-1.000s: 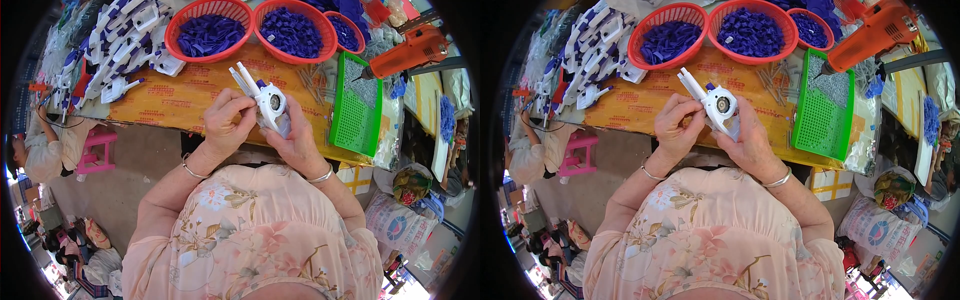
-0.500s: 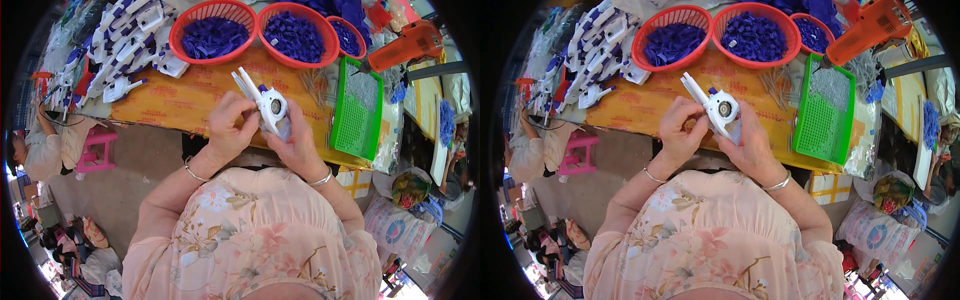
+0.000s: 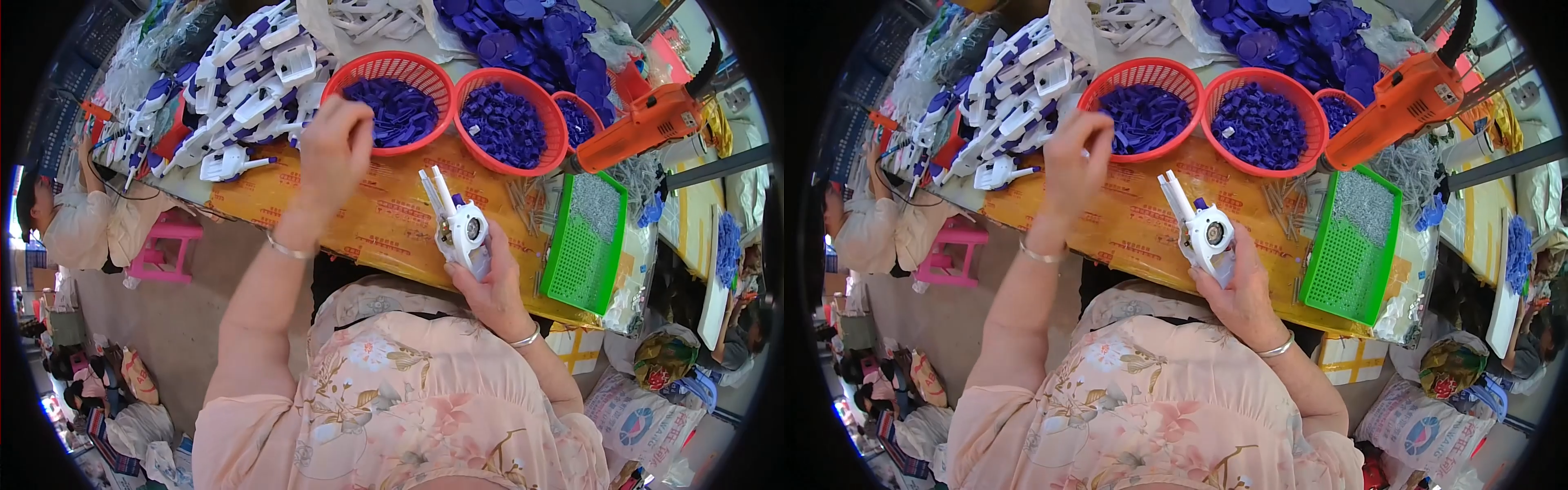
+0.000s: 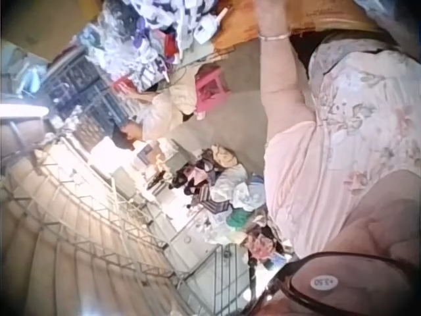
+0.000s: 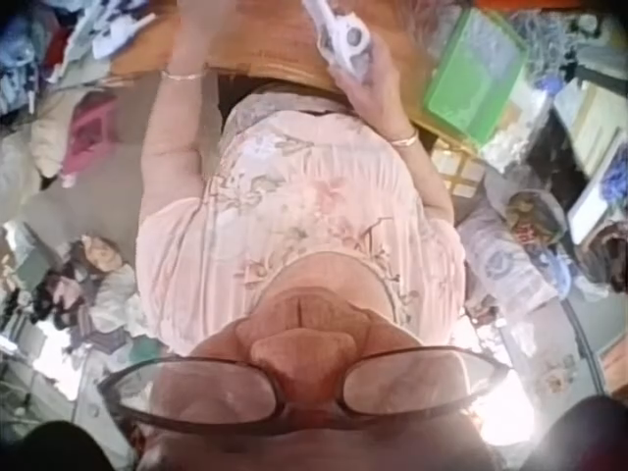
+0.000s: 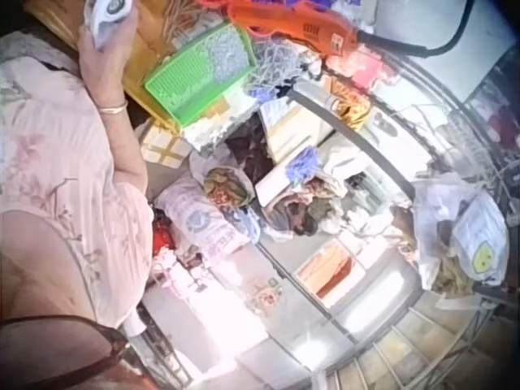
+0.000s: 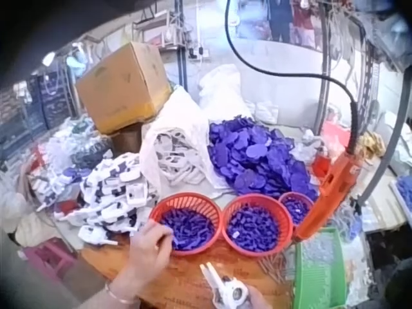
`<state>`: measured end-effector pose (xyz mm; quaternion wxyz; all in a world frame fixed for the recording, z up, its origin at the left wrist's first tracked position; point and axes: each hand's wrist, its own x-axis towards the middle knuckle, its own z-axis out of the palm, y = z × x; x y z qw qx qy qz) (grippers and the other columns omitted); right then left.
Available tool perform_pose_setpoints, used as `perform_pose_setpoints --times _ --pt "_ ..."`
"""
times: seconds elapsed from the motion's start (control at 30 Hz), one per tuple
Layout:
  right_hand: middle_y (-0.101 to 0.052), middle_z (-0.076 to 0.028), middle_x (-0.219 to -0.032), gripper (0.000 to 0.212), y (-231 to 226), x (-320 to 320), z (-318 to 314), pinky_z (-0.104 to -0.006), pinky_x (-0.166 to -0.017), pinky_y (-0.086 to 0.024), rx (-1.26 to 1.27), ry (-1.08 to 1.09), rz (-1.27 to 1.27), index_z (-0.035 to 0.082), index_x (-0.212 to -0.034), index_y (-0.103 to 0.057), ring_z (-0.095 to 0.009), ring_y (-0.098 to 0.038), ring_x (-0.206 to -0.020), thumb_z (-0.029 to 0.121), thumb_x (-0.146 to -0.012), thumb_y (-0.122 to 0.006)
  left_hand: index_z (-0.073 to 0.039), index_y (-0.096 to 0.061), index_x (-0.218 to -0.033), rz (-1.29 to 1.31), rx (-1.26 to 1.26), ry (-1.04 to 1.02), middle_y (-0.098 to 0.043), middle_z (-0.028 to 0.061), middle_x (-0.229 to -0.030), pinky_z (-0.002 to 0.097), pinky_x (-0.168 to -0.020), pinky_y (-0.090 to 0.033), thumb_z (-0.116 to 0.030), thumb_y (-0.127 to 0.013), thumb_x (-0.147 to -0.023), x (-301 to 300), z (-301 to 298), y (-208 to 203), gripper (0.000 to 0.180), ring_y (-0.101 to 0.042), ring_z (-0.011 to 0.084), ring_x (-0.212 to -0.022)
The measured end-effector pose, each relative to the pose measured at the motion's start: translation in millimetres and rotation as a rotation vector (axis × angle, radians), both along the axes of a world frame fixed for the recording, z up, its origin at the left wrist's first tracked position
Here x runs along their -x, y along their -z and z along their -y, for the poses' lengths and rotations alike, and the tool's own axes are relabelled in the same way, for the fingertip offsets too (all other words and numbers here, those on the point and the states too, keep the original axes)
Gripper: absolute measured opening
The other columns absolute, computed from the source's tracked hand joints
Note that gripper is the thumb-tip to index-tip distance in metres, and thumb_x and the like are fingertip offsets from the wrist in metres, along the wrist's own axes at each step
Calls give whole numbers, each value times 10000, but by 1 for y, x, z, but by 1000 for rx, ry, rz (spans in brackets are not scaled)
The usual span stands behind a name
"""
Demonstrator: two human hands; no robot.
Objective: Assembling the internal components and external housing of toy guns using an electric screwdriver.
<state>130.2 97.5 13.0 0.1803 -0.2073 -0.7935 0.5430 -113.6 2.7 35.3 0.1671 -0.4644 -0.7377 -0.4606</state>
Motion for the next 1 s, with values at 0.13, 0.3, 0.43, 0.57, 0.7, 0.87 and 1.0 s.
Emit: perform_pose_setpoints --times 0.13,0.3,0.43,0.57,0.7,0.87,1.0 --pt "-561 -151 -1065 621 0 2 0 -342 -850 -448 -2 -10 -12 9 -1263 -382 -260 -563 -983 60 -726 -689 -40 -644 -810 -113 388 -25 -606 148 -807 409 -711 -476 -69 -575 -767 59 -13 -1 86 -590 332 -806" --pt "-554 -129 -1090 586 3 1 -2 -287 -862 -419 -15 -7 -7 -15 -1258 -375 -171 -522 -999 29 -747 -659 -41 -664 -782 -39 550 162 -621 149 -827 416 -731 -481 -65 -584 -727 51 -40 -6 100 -605 327 -809" --pt "-548 -143 -1085 605 3 1 -2 -321 -861 -432 -28 -9 1 -3 -1251 -388 -225 -538 -1002 46 -725 -684 -41 -668 -796 -71 676 164 -641 151 -871 431 -735 -492 -62 -590 -709 40 -62 -2 119 -618 328 -844" --pt "-544 -165 -1077 610 2 2 -1 -352 -850 -447 -53 -19 -14 5 -1235 -401 -282 -554 -1002 62 -709 -706 -25 -660 -864 -86 893 103 -648 182 -905 431 -762 -505 -32 -577 -713 42 -80 9 172 -621 334 -900" --pt "-557 -130 -1094 627 2 0 -2 -301 -872 -425 -95 -19 11 -7 -1272 -378 -194 -540 -999 35 -726 -684 -16 -654 -887 -96 928 79 -646 198 -914 438 -763 -503 -11 -575 -704 43 -84 7 199 -619 335 -917" --pt "-544 -184 -1045 584 9 -1 -1 -354 -831 -449 -92 -12 -87 -1 -1220 -408 -305 -559 -970 59 -716 -697 -34 -642 -960 28 796 112 -642 194 -939 430 -817 -480 -15 -566 -691 53 -71 3 280 -604 344 -946" --pt "-562 -110 -1058 561 11 -1 -5 -290 -848 -429 -76 -21 -77 -6 -1240 -402 -170 -536 -968 49 -746 -662 -21 -620 -1016 17 454 173 -639 202 -921 410 -793 -486 -60 -547 -680 51 -56 -7 346 -614 343 -885"
